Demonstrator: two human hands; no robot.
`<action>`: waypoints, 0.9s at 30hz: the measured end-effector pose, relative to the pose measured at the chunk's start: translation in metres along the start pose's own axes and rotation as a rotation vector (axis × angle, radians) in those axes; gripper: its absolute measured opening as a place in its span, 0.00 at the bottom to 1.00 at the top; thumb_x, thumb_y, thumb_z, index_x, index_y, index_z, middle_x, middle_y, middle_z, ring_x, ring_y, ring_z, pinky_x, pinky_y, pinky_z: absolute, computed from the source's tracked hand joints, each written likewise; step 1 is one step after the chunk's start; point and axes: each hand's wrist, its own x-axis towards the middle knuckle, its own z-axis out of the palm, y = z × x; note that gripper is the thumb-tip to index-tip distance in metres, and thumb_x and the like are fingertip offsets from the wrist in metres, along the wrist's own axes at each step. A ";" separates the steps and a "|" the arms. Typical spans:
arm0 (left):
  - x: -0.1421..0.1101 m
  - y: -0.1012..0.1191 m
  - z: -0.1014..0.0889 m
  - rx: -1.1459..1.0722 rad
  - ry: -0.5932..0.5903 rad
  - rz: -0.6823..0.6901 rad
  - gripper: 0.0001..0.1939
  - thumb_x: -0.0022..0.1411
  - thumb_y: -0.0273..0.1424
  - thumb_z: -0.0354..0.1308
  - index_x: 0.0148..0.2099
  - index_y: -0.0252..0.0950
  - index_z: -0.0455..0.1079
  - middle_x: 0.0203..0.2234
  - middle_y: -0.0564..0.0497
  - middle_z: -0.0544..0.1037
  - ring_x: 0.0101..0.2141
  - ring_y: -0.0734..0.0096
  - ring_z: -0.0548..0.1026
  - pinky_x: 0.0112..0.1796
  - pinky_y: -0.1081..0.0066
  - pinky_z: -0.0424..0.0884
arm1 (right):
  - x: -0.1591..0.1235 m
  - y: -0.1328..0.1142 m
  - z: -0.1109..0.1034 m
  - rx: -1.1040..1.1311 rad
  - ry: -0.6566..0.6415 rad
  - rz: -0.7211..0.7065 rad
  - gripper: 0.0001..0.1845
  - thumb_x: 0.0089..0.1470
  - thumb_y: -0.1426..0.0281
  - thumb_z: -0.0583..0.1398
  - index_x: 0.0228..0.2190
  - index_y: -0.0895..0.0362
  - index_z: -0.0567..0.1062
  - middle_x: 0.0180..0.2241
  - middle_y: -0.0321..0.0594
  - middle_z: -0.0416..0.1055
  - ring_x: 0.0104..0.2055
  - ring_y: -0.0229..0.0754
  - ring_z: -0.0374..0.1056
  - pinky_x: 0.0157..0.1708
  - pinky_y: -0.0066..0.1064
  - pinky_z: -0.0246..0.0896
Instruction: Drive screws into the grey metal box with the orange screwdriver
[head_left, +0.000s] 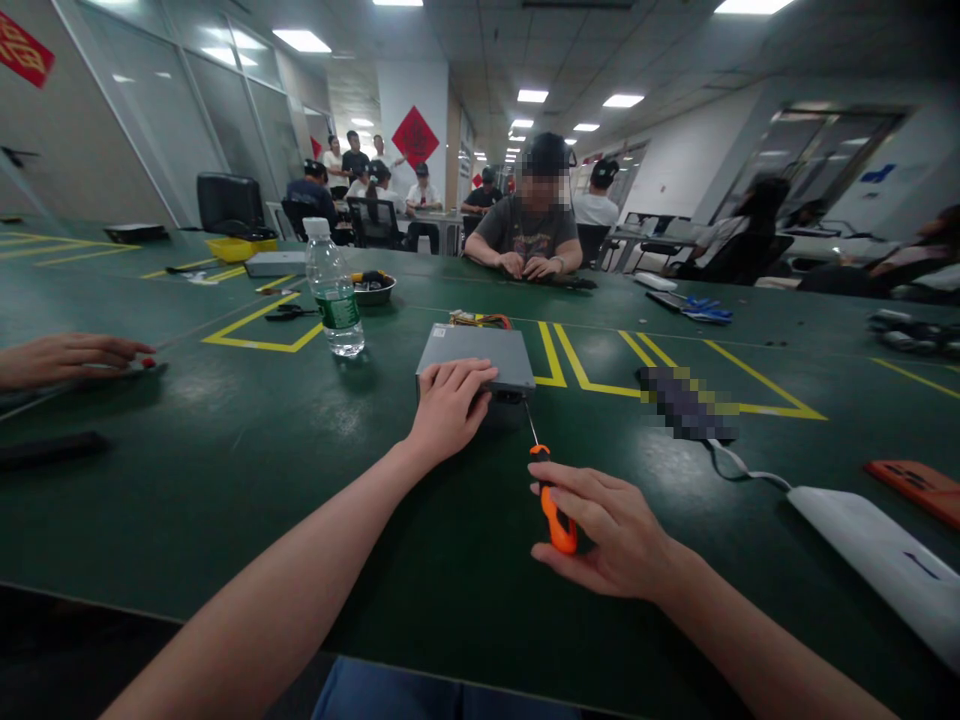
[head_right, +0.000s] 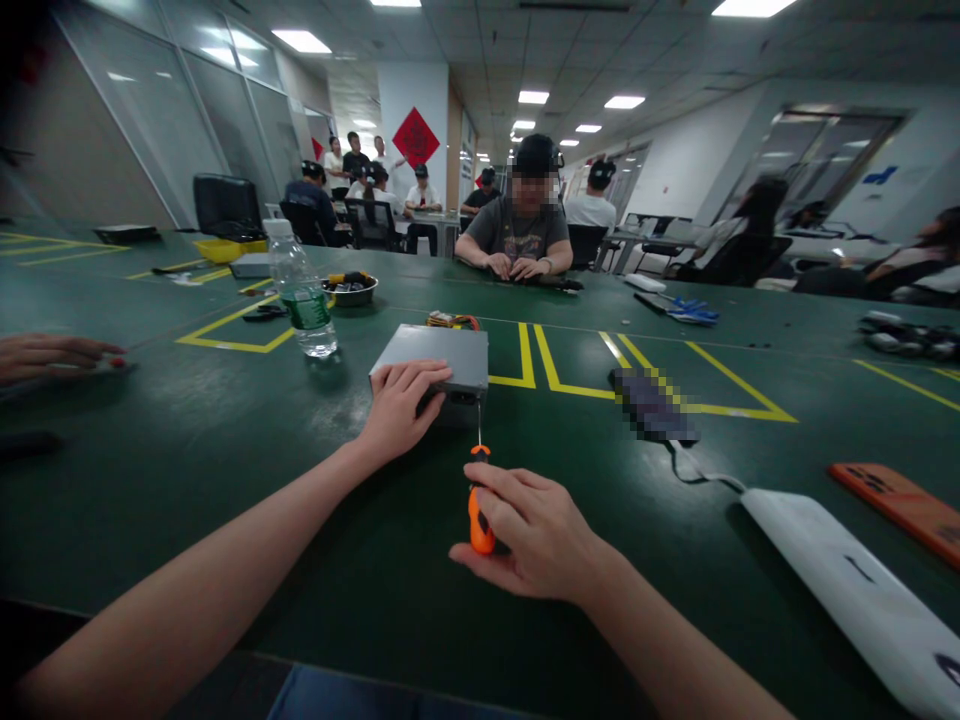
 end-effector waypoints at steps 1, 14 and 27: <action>0.000 0.000 0.000 0.000 0.000 0.000 0.14 0.62 0.30 0.49 0.50 0.42 0.64 0.51 0.52 0.70 0.51 0.64 0.64 0.49 0.61 0.53 | 0.000 0.000 0.000 0.015 -0.018 0.010 0.19 0.54 0.60 0.55 0.42 0.60 0.63 0.43 0.55 0.69 0.41 0.45 0.70 0.34 0.34 0.68; 0.000 0.000 -0.001 -0.007 -0.014 -0.005 0.14 0.62 0.29 0.49 0.51 0.42 0.64 0.51 0.51 0.70 0.51 0.64 0.64 0.49 0.60 0.53 | -0.002 0.002 0.001 0.057 0.006 0.025 0.18 0.53 0.65 0.57 0.43 0.61 0.61 0.46 0.59 0.67 0.41 0.46 0.70 0.35 0.35 0.68; 0.000 0.001 -0.001 -0.015 -0.005 -0.006 0.14 0.63 0.30 0.48 0.50 0.42 0.64 0.51 0.52 0.70 0.51 0.65 0.64 0.49 0.61 0.53 | -0.002 0.002 0.001 -0.005 0.018 0.009 0.17 0.54 0.64 0.55 0.43 0.62 0.63 0.44 0.57 0.67 0.40 0.47 0.70 0.33 0.36 0.68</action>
